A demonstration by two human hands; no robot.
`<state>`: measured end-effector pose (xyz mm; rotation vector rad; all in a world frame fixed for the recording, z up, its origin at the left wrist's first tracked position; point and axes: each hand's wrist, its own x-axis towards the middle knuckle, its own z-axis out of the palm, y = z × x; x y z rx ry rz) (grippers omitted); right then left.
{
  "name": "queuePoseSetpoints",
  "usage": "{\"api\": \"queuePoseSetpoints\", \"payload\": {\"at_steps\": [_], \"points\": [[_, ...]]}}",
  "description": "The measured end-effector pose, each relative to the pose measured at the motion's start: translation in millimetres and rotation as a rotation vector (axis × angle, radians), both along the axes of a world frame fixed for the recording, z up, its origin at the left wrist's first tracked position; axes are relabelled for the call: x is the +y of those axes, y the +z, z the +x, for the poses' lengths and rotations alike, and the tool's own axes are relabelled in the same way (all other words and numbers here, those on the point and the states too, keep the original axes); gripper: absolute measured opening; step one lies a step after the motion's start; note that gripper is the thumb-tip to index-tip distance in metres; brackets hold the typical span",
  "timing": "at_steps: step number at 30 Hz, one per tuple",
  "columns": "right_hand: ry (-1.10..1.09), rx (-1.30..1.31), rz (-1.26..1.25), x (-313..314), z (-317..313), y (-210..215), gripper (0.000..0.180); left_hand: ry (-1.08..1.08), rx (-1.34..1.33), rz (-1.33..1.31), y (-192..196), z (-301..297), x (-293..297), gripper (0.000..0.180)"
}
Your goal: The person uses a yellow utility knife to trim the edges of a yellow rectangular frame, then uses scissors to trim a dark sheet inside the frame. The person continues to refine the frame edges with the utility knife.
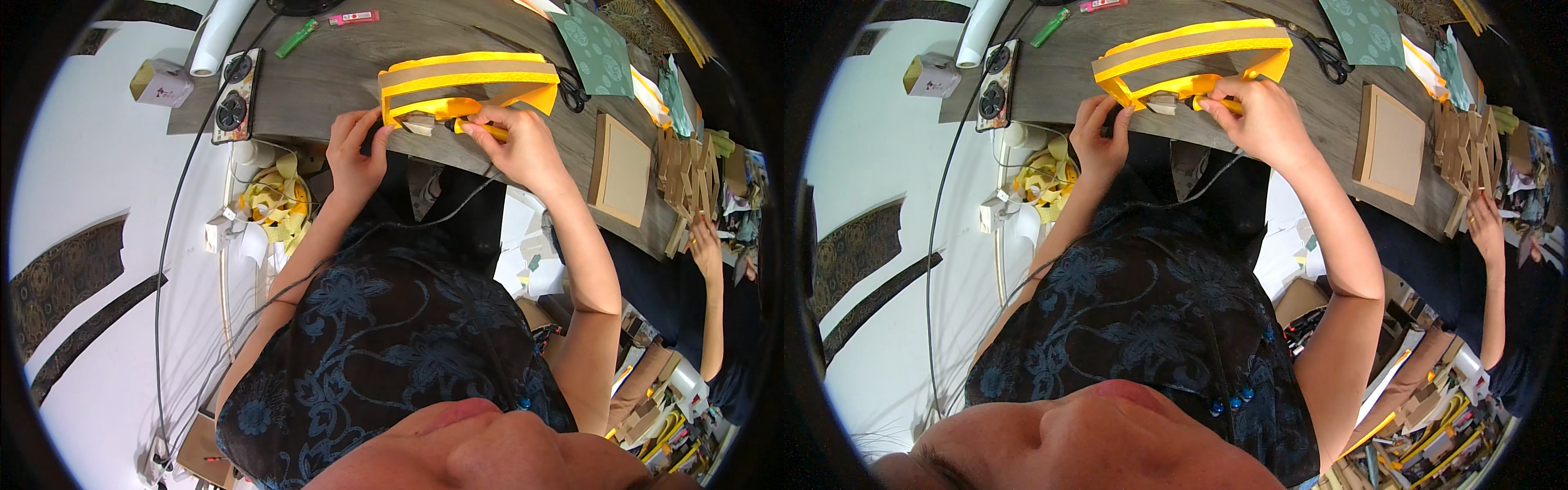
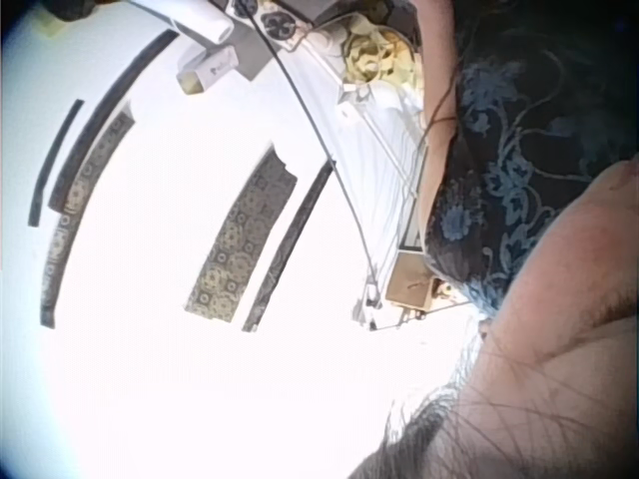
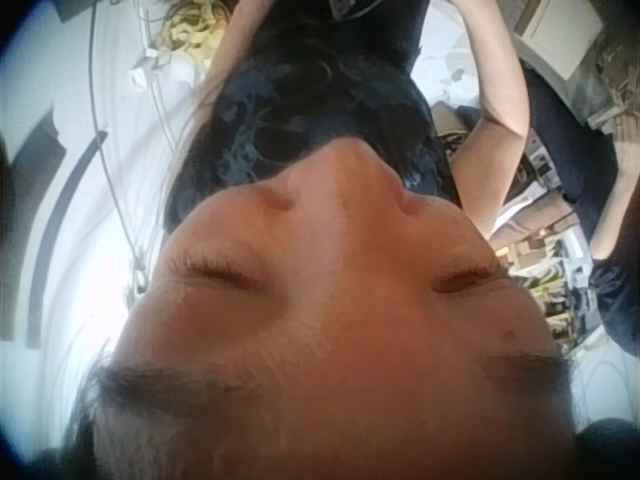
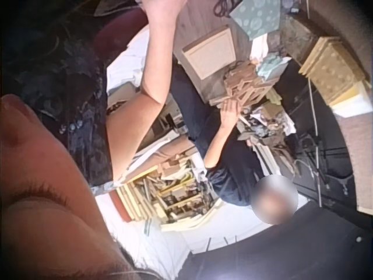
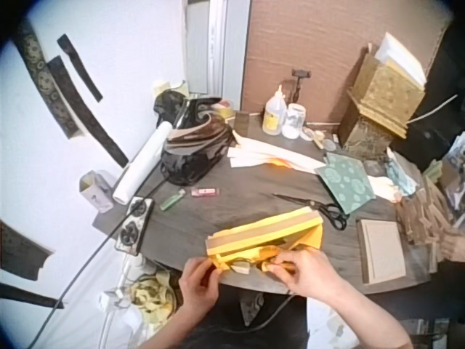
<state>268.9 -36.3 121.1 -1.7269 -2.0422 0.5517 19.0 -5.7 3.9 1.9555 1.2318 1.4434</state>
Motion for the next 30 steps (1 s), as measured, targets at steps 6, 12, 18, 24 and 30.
{"api": "queuePoseSetpoints", "payload": {"at_steps": [6, 12, 18, 24, 30], "points": [[-0.045, -0.009, 0.014, 0.8, -10.0, -4.6, 0.021, -0.008, -0.025, -0.017, -3.3, 0.9, -0.7, 0.027], [-0.046, 0.038, -0.012, -15.2, -12.5, -4.5, 0.021, -0.022, -0.058, 0.022, -5.3, 1.2, 1.3, 0.027], [-0.103, -0.050, 0.041, -18.4, -27.4, -5.2, 0.020, -0.026, -0.063, 0.004, -6.2, 1.5, 1.6, 0.027], [-0.212, -0.080, 0.080, -37.5, -56.3, -2.4, 0.020, -0.036, -0.076, -0.034, -4.0, -0.1, 1.7, 0.027], [-0.265, -0.106, 0.050, -57.9, -81.4, -2.6, 0.017, -0.049, -0.101, -0.079, -2.9, -0.9, 1.6, 0.028]]}}
